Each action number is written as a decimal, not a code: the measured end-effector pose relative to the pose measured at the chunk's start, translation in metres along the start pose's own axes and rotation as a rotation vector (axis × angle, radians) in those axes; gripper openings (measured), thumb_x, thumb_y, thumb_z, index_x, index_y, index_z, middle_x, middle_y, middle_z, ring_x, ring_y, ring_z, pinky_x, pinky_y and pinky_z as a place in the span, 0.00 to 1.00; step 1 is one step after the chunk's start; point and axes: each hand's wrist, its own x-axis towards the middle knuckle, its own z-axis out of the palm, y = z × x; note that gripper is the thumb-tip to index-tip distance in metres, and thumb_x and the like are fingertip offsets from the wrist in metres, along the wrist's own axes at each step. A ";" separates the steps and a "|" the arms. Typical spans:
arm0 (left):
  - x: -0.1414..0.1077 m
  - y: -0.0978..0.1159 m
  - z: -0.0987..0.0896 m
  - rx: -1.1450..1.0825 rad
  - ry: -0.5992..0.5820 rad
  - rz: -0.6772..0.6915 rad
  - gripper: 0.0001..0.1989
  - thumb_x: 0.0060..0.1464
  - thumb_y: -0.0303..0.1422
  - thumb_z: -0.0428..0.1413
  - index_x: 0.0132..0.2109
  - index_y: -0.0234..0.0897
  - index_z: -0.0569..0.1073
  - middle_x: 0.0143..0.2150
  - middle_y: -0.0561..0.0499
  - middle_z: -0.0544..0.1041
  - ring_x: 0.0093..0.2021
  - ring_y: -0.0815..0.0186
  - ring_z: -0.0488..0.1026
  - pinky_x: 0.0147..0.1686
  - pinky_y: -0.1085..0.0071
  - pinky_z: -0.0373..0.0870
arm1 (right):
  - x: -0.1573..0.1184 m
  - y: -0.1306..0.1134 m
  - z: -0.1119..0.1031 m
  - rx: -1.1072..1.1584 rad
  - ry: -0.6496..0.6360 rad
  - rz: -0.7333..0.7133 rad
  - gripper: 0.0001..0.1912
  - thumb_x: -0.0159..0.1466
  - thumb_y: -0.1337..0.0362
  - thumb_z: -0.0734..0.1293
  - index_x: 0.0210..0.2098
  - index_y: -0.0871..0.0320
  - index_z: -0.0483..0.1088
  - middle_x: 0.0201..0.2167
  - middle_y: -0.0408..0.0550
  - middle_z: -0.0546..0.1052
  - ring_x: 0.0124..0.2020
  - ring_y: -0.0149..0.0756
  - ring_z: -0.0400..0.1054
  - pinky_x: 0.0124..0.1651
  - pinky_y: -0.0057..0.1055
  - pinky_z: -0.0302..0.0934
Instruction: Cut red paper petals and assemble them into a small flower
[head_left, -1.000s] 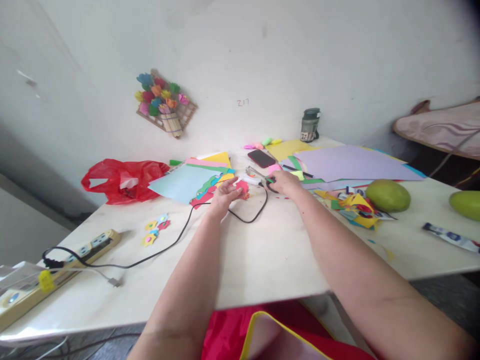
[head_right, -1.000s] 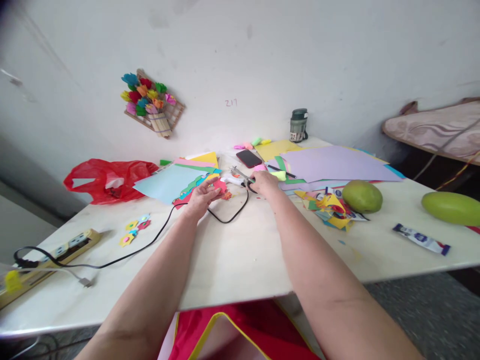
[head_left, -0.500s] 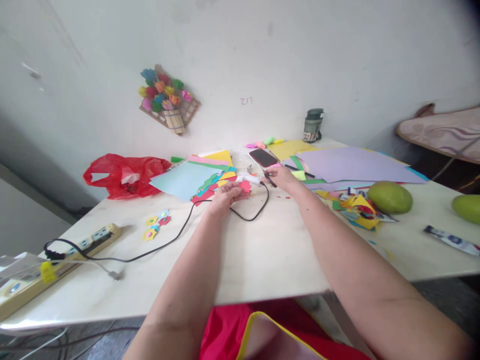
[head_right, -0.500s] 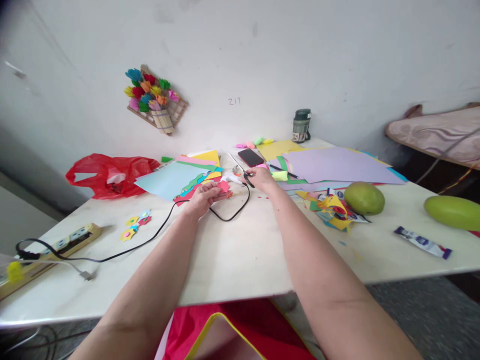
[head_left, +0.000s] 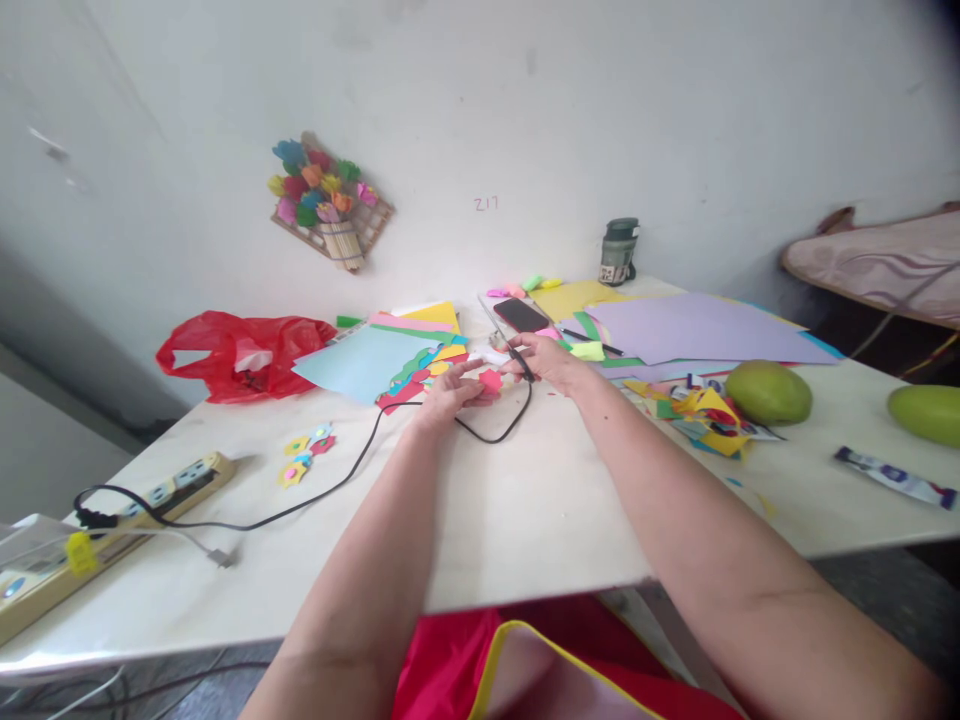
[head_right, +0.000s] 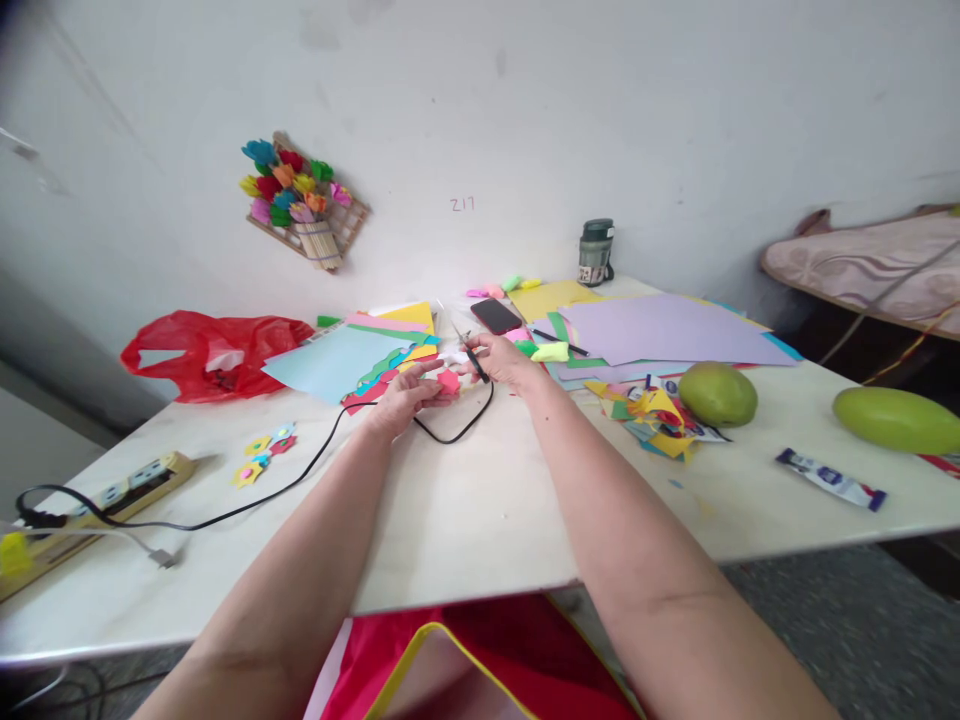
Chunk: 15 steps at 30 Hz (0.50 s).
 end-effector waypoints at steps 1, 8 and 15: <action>0.000 0.000 0.000 0.002 0.000 0.002 0.36 0.41 0.32 0.66 0.58 0.31 0.65 0.31 0.48 0.80 0.35 0.57 0.80 0.42 0.61 0.74 | 0.000 -0.001 0.001 0.005 -0.012 0.000 0.18 0.46 0.72 0.74 0.35 0.59 0.69 0.20 0.42 0.75 0.18 0.27 0.65 0.17 0.21 0.50; 0.000 0.000 0.001 0.023 -0.006 0.014 0.37 0.41 0.33 0.65 0.59 0.30 0.64 0.31 0.47 0.80 0.35 0.56 0.80 0.42 0.60 0.74 | -0.004 -0.006 0.008 0.019 0.016 0.000 0.16 0.47 0.77 0.72 0.34 0.60 0.69 0.19 0.38 0.72 0.17 0.25 0.63 0.22 0.23 0.59; 0.001 -0.001 0.002 0.050 0.028 0.004 0.28 0.41 0.36 0.66 0.50 0.31 0.70 0.31 0.47 0.80 0.35 0.58 0.80 0.42 0.61 0.74 | -0.002 -0.007 0.018 -0.033 0.038 -0.015 0.16 0.46 0.79 0.70 0.34 0.61 0.69 0.18 0.36 0.71 0.19 0.26 0.64 0.25 0.24 0.61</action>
